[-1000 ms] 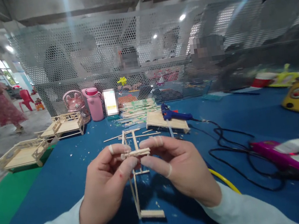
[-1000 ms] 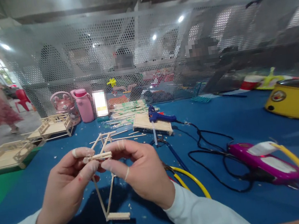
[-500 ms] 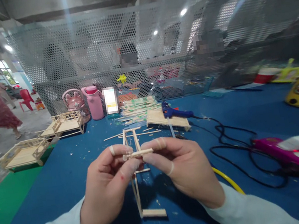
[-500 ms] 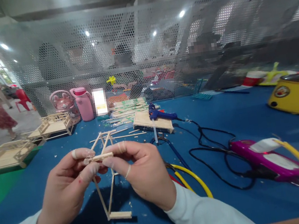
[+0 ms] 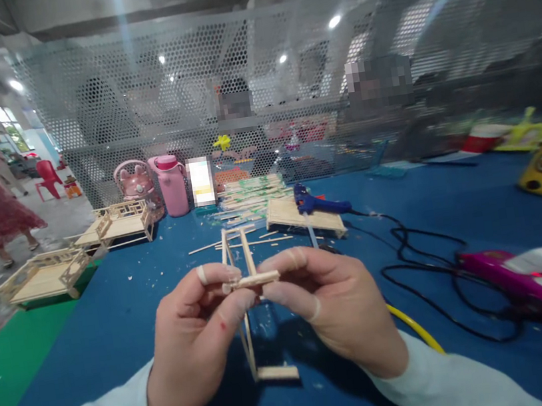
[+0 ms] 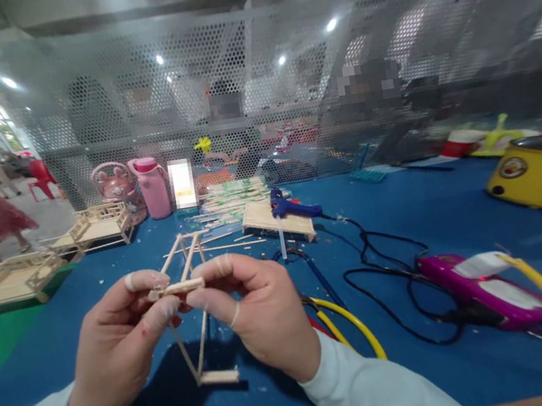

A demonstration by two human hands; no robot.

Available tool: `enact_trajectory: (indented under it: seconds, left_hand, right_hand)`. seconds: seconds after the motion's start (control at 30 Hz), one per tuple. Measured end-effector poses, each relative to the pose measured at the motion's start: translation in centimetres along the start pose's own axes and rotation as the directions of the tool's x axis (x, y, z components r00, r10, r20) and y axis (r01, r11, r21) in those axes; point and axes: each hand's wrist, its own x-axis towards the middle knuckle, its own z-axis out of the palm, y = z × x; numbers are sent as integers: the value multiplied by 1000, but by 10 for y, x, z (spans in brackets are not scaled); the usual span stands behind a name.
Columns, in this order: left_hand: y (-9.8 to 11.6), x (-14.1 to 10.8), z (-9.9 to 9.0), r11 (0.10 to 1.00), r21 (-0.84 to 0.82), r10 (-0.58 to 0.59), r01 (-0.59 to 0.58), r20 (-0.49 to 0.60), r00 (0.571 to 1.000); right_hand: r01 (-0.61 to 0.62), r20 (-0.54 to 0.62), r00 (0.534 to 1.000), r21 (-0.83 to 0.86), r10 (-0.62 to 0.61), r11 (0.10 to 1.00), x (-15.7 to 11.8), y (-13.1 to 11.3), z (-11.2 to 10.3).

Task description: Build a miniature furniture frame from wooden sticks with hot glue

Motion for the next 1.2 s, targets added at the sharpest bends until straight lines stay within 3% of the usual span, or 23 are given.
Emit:
enact_trajectory:
  seconds: [0.13, 0.3, 0.37, 0.43, 0.53, 0.7, 0.93, 1.03, 1.1, 1.2]
  left_hand:
    - [-3, 9, 0, 996, -89, -24, 20, -41, 999]
    - [-5, 22, -3, 962, -199, -189, 184, -3, 982]
    - [-2, 23, -3, 944, -228, -240, 239, 26, 970]
    - [1, 22, -4, 921, -271, -269, 279, 73, 960]
    - [6, 18, -3, 887, -334, -276, 318, 166, 947]
    - [7, 14, -1, 890, -329, -276, 316, 164, 947]
    - [5, 15, 2, 912, -211, -327, 352, 145, 934]
    - [7, 19, 1, 915, -147, -361, 377, 123, 925]
    - [7, 23, -1, 915, -77, -387, 396, 109, 915]
    - [4, 29, -5, 927, 70, -373, 368, 72, 925]
  right_hand:
    - [120, -9, 993, -69, -121, 990, 1, 9, -10]
    - [208, -179, 946, -303, -270, 930, 13, 17, -32]
    - [259, -122, 935, -410, -334, 875, 16, 17, -36]
    - [351, 27, 920, -499, -391, 792, 15, 15, -35]
    - [465, 191, 882, -510, -431, 724, 10, 11, -27]
    - [515, 169, 845, -511, -507, 688, 4, 3, -14]
    - [510, 183, 852, -499, -490, 700, 5, 6, -16]
    - [472, 137, 869, -519, -475, 713, 9, 7, -22]
    - [424, 136, 897, -540, -422, 727, 14, 6, -28]
    - [362, 268, 931, -569, -250, 739, 23, 7, -35]
